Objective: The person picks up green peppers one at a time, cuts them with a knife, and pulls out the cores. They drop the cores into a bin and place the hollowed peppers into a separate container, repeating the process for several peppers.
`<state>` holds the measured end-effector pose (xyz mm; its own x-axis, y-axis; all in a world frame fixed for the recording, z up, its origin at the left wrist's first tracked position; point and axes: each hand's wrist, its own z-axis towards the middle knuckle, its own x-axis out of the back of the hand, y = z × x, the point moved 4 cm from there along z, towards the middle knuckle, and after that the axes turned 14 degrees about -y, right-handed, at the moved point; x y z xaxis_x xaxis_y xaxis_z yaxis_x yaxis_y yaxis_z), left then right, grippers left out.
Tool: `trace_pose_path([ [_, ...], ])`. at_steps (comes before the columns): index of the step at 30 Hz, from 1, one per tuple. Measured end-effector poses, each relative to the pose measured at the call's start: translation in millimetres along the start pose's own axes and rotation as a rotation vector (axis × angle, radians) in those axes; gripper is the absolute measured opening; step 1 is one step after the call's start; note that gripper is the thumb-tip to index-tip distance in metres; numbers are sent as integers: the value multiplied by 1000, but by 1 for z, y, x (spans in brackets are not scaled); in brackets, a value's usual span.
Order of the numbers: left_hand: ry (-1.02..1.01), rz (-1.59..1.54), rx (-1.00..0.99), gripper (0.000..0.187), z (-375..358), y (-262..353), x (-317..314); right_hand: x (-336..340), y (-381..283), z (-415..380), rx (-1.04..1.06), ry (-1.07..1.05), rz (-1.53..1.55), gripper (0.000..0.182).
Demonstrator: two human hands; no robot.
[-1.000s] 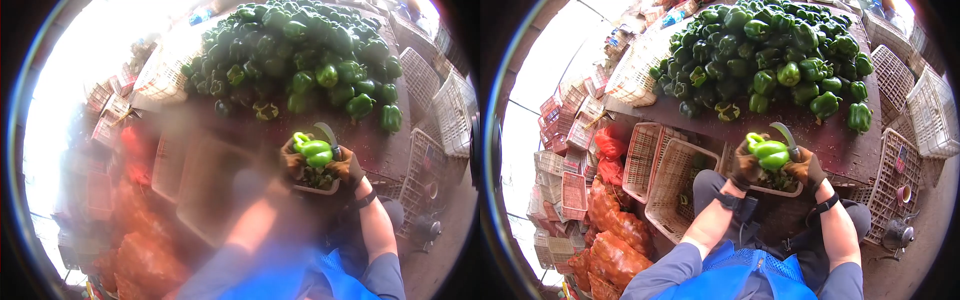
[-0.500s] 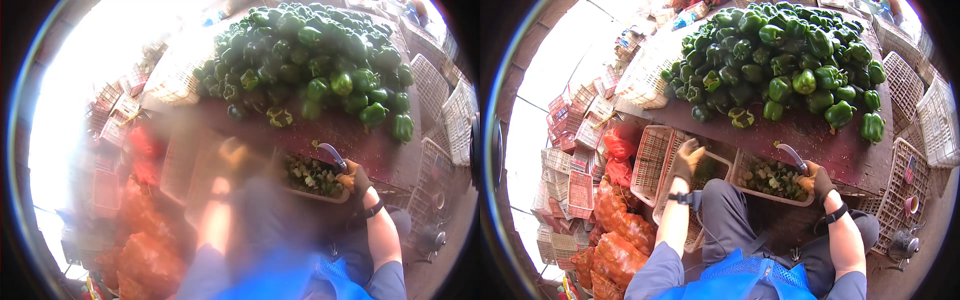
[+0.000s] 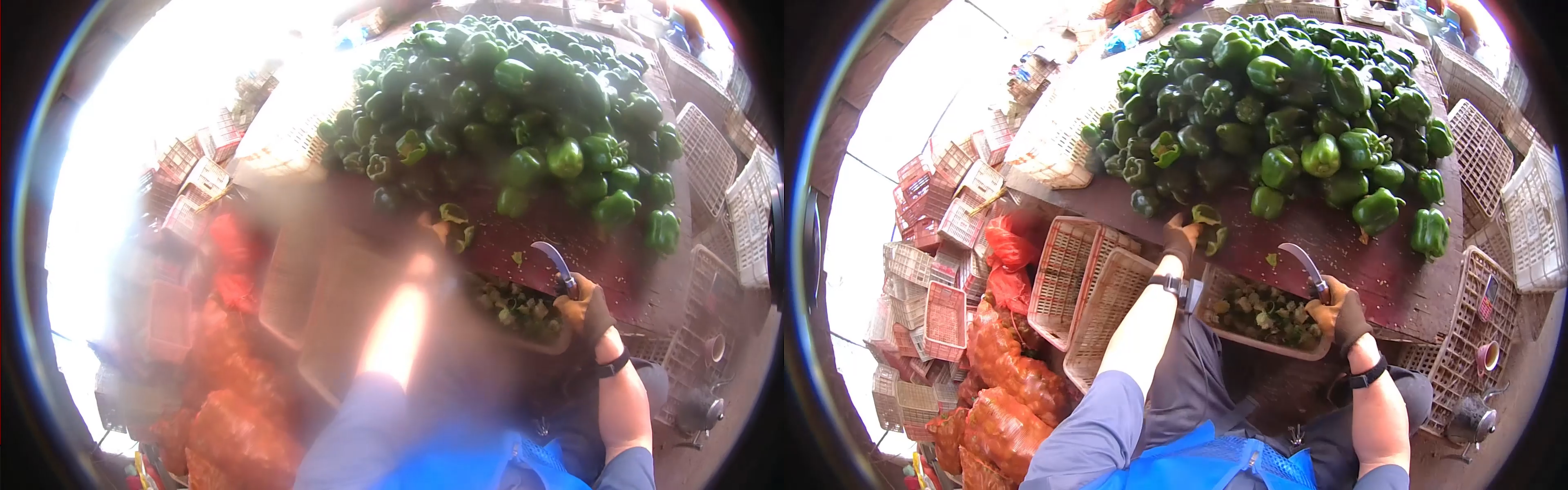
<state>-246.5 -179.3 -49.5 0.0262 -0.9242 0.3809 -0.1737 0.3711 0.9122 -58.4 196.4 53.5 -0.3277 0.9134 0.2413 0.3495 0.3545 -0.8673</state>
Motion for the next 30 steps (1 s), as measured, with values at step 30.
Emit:
trace_pose_path([
  [30,374,391,-36,95,64,99,118,-25,-16,22,65,-21,-45,32],
])
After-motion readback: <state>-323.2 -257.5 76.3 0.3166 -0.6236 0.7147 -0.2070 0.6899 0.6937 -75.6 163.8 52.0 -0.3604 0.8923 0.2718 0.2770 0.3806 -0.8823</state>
